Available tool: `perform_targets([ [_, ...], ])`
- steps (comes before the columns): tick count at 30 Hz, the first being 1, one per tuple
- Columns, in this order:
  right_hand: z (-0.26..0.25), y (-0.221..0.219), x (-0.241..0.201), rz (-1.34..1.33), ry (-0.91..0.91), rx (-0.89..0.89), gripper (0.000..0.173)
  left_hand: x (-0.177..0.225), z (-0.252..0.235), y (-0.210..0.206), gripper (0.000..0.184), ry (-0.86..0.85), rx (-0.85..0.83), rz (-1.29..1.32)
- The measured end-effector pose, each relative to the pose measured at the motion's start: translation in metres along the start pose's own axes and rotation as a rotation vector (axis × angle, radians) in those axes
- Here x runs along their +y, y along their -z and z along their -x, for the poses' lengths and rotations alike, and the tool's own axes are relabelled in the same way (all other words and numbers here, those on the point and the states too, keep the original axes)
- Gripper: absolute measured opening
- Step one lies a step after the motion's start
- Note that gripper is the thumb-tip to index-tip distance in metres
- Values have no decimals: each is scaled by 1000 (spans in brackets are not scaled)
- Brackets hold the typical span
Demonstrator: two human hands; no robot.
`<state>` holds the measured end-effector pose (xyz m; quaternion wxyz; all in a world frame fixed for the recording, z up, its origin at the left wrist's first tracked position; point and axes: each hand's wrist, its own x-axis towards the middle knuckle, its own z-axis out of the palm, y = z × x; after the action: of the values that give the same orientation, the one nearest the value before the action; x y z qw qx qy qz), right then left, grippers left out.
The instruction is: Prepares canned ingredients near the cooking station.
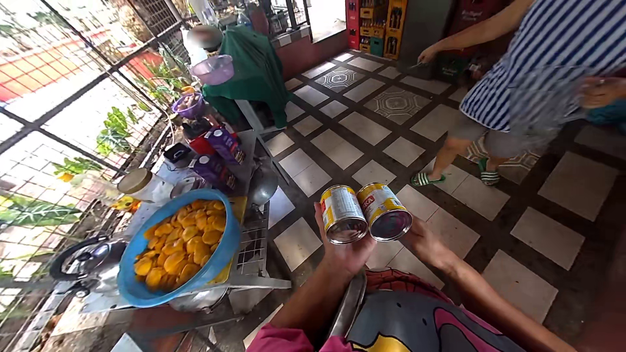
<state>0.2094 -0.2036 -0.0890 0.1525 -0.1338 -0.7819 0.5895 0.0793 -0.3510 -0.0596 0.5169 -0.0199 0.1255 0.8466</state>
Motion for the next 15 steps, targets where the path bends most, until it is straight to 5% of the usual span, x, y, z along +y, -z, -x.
perform_targets([
  [7,-3,-15,-18,320,-63,-335,64,1,8,-10,96,-136,-9,-9],
  [15,-10,-20,-12,438,339,-657,44,-22,14,-21,91,-225,-60,2],
])
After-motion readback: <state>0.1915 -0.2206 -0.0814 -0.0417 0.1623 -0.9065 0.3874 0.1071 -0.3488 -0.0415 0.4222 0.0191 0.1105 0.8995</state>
